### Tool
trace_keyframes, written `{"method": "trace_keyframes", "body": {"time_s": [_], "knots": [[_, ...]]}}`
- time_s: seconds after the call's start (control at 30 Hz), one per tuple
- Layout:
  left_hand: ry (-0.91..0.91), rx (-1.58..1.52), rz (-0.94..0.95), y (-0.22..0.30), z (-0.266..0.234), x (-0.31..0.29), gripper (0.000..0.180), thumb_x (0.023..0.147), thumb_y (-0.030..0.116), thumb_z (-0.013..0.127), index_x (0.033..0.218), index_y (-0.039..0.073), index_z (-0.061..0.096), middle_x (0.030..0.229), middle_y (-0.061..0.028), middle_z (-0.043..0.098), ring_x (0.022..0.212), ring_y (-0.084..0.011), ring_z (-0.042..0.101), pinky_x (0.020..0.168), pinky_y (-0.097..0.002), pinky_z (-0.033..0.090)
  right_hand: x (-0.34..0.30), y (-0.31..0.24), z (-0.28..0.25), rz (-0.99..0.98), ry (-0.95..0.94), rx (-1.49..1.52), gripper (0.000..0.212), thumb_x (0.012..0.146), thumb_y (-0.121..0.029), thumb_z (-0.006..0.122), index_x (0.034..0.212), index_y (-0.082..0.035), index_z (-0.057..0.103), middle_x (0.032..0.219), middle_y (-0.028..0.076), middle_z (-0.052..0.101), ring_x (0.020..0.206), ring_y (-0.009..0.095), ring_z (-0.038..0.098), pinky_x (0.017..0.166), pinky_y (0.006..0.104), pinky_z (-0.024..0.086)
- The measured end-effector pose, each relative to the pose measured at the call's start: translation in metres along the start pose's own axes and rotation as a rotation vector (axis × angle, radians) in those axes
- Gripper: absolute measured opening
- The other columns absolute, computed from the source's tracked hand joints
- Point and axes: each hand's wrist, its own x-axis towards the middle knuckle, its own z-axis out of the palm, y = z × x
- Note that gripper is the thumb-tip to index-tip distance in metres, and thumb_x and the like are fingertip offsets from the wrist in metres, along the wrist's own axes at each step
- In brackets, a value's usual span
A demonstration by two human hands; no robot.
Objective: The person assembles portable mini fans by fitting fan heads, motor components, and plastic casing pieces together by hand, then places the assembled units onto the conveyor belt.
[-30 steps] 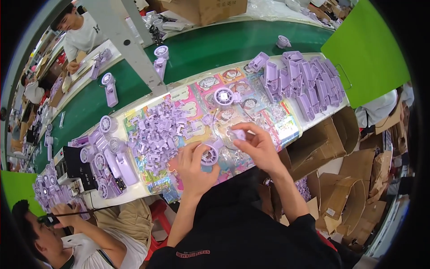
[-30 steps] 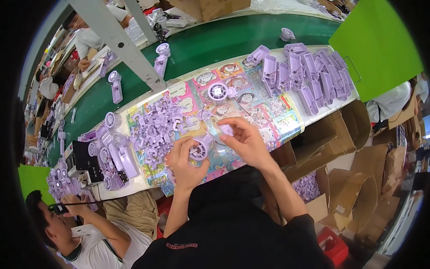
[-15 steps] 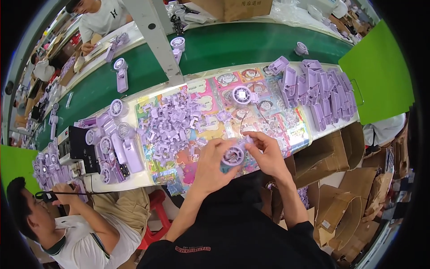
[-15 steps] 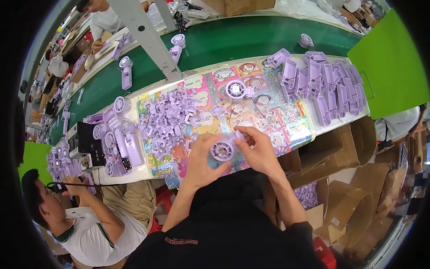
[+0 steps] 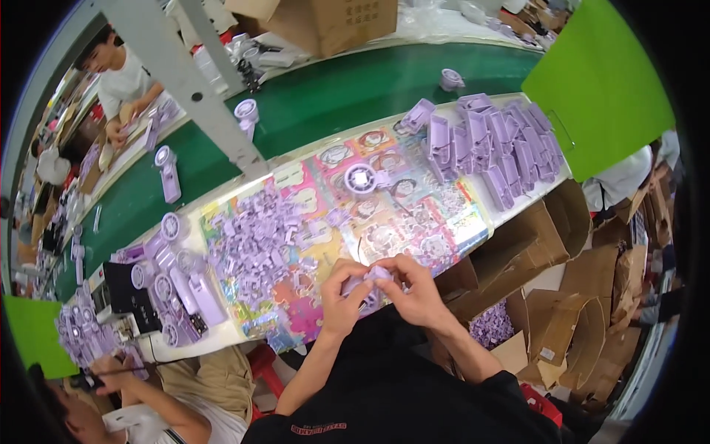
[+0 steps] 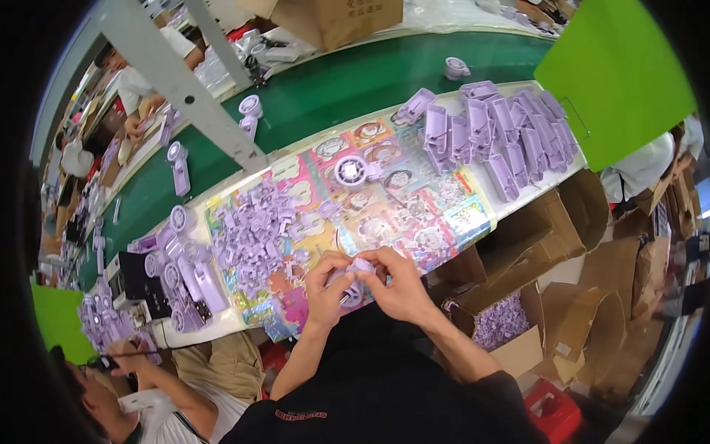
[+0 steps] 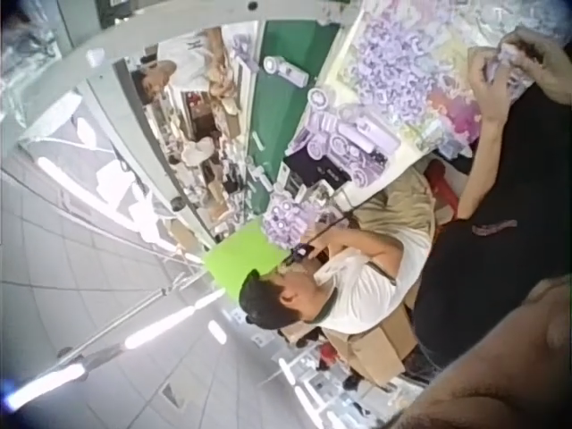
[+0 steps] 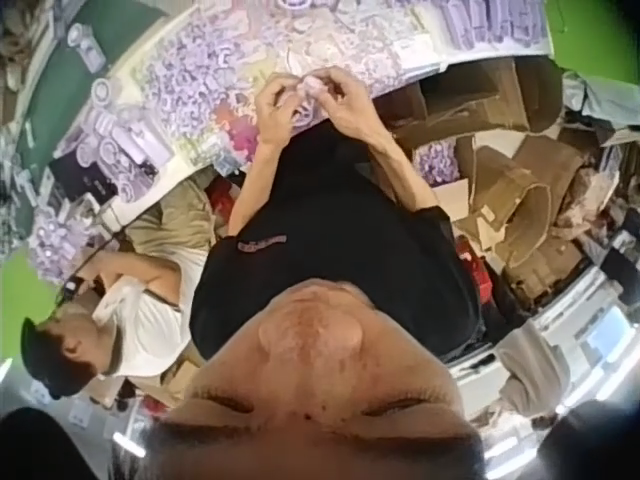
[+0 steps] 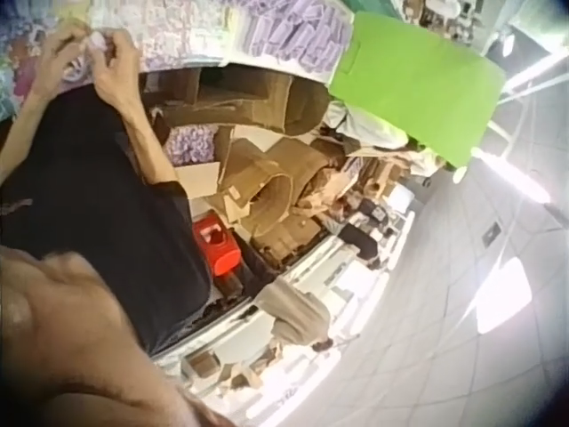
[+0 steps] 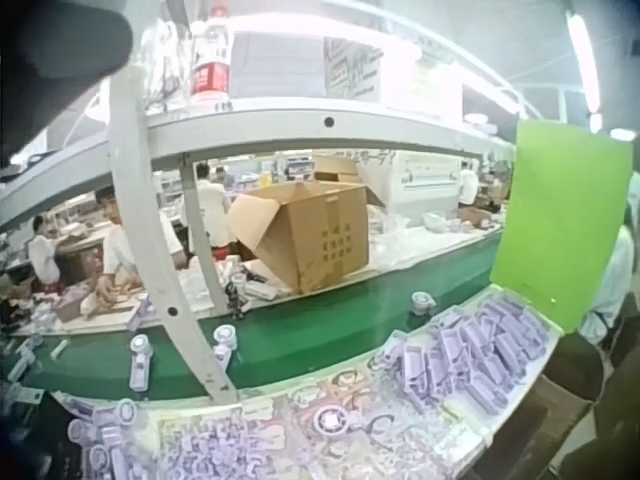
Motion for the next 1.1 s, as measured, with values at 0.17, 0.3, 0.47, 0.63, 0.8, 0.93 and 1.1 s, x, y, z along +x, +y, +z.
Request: {"method": "trace_keyframes", "body": {"time_s": [0.17,0.3,0.47,0.63,0.8,0.93,1.1], "knots": [[-0.052,-0.141,-0.128,-0.014,0.004,0.003,0.01,0.084,-0.003,0.07,0.093,-0.002,0.065,0.097,-0.006,0.059,0.092,-0.0144,0.058,0.084,-0.0269,0.045,-0.01,0.025,0.0,0.159,0.03,0.248,0.022,0.094,-0.009,0.071,0.114,0.001,0.068,0.076,-0.004,0.057,0.064,0.002,0.045,0.057,0.0222,0.039],[-0.109,-0.196,-0.177,-0.013,0.01,0.01,0.007,0.085,-0.003,0.071,0.09,-0.002,0.067,0.096,-0.0052,0.059,0.091,-0.0138,0.058,0.084,-0.0269,0.045,-0.013,0.028,-0.012,0.23,-0.005,0.456,0.025,0.097,-0.009,0.069,0.119,0.002,0.066,0.088,-0.003,0.063,0.075,0.003,0.055,0.064,0.0213,0.046],[-0.155,-0.059,-0.101,-0.002,0.027,0.028,0.009,0.084,-0.001,0.073,0.091,-0.002,0.068,0.097,-0.0067,0.063,0.092,-0.0149,0.06,0.085,-0.0275,0.046,-0.011,0.028,-0.032,0.195,0.035,0.412,0.028,0.097,-0.009,0.069,0.122,0.002,0.064,0.099,0.001,0.067,0.087,0.007,0.062,0.075,0.0239,0.051],[0.023,0.301,0.075,0.02,0.05,0.067,0.013,0.088,0.007,0.073,0.097,-0.001,0.068,0.097,-0.0101,0.063,0.092,-0.0217,0.062,0.086,-0.0316,0.048,-0.011,0.012,-0.026,-0.031,0.26,0.046,0.047,0.092,-0.009,0.072,0.135,-0.001,0.054,0.118,0.008,0.058,0.109,0.017,0.059,0.09,0.0295,0.05],[-0.5,0.38,0.202,0.05,0.085,0.091,0.026,0.097,0.015,0.062,0.119,0.001,0.063,0.103,-0.0131,0.064,0.097,-0.0281,0.063,0.088,-0.0383,0.05,-0.013,0.026,-0.026,0.015,0.462,0.644,0.07,0.09,-0.014,0.078,0.146,-0.004,0.036,0.126,0.008,0.056,0.113,0.019,0.061,0.095,0.0337,0.053],[-0.659,1.174,0.457,0.065,0.109,0.154,0.047,0.088,0.0,0.056,0.133,0.012,0.058,0.116,-0.0215,0.064,0.106,-0.0424,0.062,0.086,-0.0487,0.053,-0.013,0.048,-0.051,0.164,0.606,0.841,0.071,0.089,-0.014,0.077,0.145,-0.002,0.035,0.115,0.01,0.061,0.098,0.018,0.064,0.081,0.0334,0.055],[-0.619,1.377,0.787,0.024,0.132,0.252,0.051,0.085,0.001,0.059,0.133,0.017,0.061,0.139,-0.0206,0.052,0.13,-0.037,0.05,0.102,-0.0473,0.044,-0.023,0.064,-0.062,0.22,0.643,0.432,0.077,0.079,-0.018,0.086,0.132,-0.003,0.033,0.11,0.013,0.057,0.098,0.017,0.059,0.081,0.0316,0.051]]}}
